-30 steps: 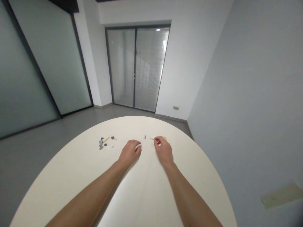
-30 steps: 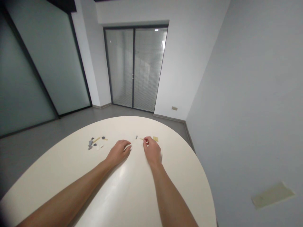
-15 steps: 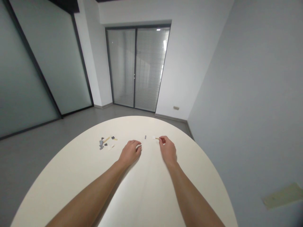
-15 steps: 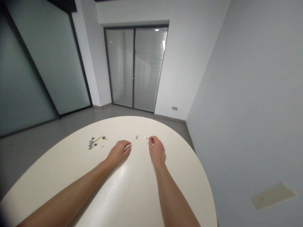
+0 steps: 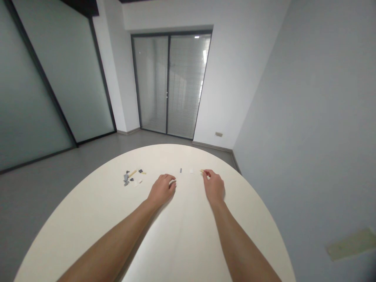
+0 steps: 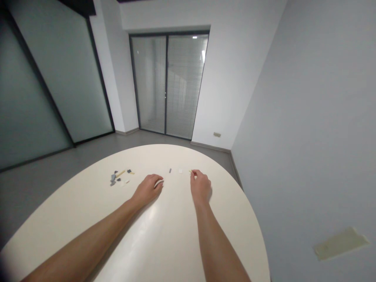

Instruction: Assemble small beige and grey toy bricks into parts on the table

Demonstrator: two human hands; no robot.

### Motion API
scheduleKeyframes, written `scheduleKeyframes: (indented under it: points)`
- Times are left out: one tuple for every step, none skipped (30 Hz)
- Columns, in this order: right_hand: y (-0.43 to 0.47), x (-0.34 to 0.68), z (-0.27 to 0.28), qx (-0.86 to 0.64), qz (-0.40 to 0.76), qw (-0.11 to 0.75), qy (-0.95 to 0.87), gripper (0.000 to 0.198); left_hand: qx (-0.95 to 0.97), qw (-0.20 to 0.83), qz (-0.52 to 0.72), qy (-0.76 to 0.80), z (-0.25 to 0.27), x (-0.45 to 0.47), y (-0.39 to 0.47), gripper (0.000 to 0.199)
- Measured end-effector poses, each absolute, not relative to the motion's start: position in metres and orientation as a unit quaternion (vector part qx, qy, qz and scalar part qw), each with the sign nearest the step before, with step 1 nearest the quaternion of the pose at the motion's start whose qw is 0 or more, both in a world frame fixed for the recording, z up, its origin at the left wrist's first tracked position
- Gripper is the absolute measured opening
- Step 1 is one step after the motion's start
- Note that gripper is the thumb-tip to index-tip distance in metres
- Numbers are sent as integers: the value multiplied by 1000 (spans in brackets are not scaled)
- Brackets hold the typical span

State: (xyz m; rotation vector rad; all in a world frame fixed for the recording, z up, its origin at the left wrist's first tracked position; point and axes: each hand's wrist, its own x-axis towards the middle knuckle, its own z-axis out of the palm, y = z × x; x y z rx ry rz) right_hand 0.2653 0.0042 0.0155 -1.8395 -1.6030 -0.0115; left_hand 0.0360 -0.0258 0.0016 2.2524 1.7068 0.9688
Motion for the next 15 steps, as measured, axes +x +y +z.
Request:
scheduleKeyframes:
  points:
    - [4, 265, 16, -710, -5, 339, -616, 28, 751, 77, 323, 570, 1, 36, -26, 22]
    - [4, 265, 16, -712, -7, 336, -617, 29, 751, 77, 322, 571, 1, 36, -26, 22]
    - [4, 264, 17, -712, -10, 333, -618, 29, 752, 76, 321, 571, 1, 36, -26, 22]
    - [4, 264, 17, -712, -13, 329, -620, 29, 752, 76, 320, 572, 1, 36, -26, 22]
    - [4, 263, 17, -713, -16, 324, -621, 29, 752, 76, 319, 571, 1, 36, -25, 22]
    - [4, 263, 18, -715, -18, 318, -622, 29, 753, 77, 319, 571, 2, 36, -25, 22]
    - [3, 263, 18, -718, -20, 312, -622, 29, 752, 78, 319, 571, 2, 36, -26, 22]
    - [3, 263, 18, -720, -21, 305, -623, 30, 752, 79, 319, 571, 2, 36, -26, 22]
    - [3, 263, 18, -719, -22, 300, -627, 30, 752, 80, 319, 572, 2, 36, -26, 22]
    - [3, 263, 17, -717, -24, 295, -631, 30, 751, 81, 319, 572, 3, 36, -26, 22]
    - [3, 263, 17, -714, -26, 292, -636, 29, 751, 82, 320, 572, 3, 36, -26, 22]
    - [3, 263, 16, -710, -28, 291, -641, 29, 751, 82, 320, 571, 3, 36, -26, 22]
    - [3, 264, 16, -706, -31, 291, -644, 29, 752, 82, 321, 570, 3, 36, -27, 22]
    - [4, 264, 15, -704, -34, 291, -647, 30, 752, 81, 323, 569, 3, 36, -26, 22]
    - [4, 264, 14, -702, -37, 291, -649, 30, 752, 80, 324, 568, 3, 36, -26, 22]
